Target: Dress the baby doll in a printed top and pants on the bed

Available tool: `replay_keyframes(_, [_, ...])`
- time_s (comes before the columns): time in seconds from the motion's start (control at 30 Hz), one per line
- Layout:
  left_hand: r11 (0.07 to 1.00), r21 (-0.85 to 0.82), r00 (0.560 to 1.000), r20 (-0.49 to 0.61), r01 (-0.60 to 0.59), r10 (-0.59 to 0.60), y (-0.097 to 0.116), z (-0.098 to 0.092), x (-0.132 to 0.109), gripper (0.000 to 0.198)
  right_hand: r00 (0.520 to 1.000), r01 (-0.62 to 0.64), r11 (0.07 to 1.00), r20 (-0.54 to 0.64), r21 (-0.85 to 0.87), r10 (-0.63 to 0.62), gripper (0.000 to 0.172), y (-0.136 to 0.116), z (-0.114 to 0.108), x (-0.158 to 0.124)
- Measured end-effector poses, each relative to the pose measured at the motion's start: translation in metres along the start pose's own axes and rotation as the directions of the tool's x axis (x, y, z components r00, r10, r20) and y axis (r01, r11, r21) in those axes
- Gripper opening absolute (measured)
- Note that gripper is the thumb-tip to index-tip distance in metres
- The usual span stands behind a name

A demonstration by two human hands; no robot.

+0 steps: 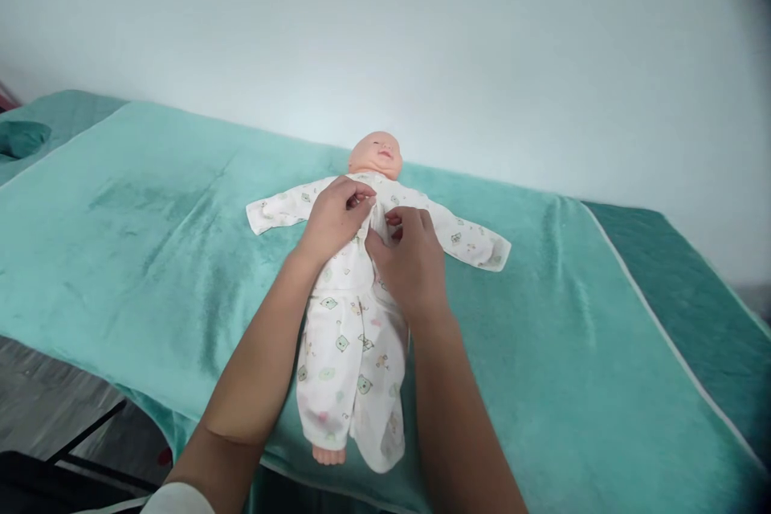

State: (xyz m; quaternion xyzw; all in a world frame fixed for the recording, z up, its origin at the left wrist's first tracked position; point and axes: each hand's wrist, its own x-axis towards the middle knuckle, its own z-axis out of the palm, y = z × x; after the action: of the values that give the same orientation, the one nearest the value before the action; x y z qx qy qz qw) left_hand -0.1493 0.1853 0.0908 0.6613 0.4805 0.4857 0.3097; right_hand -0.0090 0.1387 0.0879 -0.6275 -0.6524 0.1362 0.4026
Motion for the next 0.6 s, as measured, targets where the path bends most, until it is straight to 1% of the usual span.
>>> replay_keyframes(0.07, [1.000,0.022,1.000,0.009,-0.008,0.007,0.000,0.000,-0.001,0.012,0.999,0.025,1.000,-0.029,-0.005,-0.025,0.019,0.002,0.006,0.002])
replay_keyframes(0.17, [0.999,0.027,1.000,0.004,0.020,-0.020,0.000,-0.001,-0.001,0.009,0.999,0.029,1.000,-0.036,-0.006,-0.029,0.010,0.004,0.010,0.013])
replay_keyframes(0.27, [0.996,-0.042,0.996,0.022,0.082,-0.081,-0.001,-0.003,0.000,0.003,0.999,0.037,0.999,-0.027,0.031,-0.037,0.006,0.006,0.008,0.024])
replay_keyframes(0.33, [0.986,-0.117,0.992,0.052,0.122,-0.117,-0.002,-0.004,0.000,0.007,1.000,0.005,0.992,-0.016,0.125,-0.003,0.008,0.008,0.006,0.027])
replay_keyframes(0.37, [0.979,-0.153,0.990,0.062,0.135,-0.127,-0.002,-0.004,0.000,0.010,0.999,-0.035,0.978,-0.006,0.203,0.037,0.009,0.009,0.005,0.028])
replay_keyframes(0.43, [0.969,-0.204,0.989,0.064,0.141,-0.130,-0.003,-0.003,0.001,0.015,0.990,-0.136,0.912,0.033,0.388,0.133,0.013,0.011,0.003,0.028])
replay_keyframes(0.5, [0.962,-0.239,0.991,0.055,0.133,-0.123,-0.003,-0.002,0.001,0.019,0.978,-0.205,0.821,0.076,0.533,0.195,0.015,0.012,0.002,0.028])
replay_keyframes(0.53, [0.959,-0.252,0.992,0.051,0.129,-0.120,-0.003,-0.001,0.001,0.020,0.975,-0.218,0.790,0.087,0.573,0.206,0.016,0.013,0.002,0.028])
replay_keyframes(0.6, [0.955,-0.271,0.992,0.051,0.123,-0.113,-0.003,0.000,0.001,0.019,0.976,-0.214,0.764,0.091,0.609,0.200,0.016,0.014,0.003,0.027])
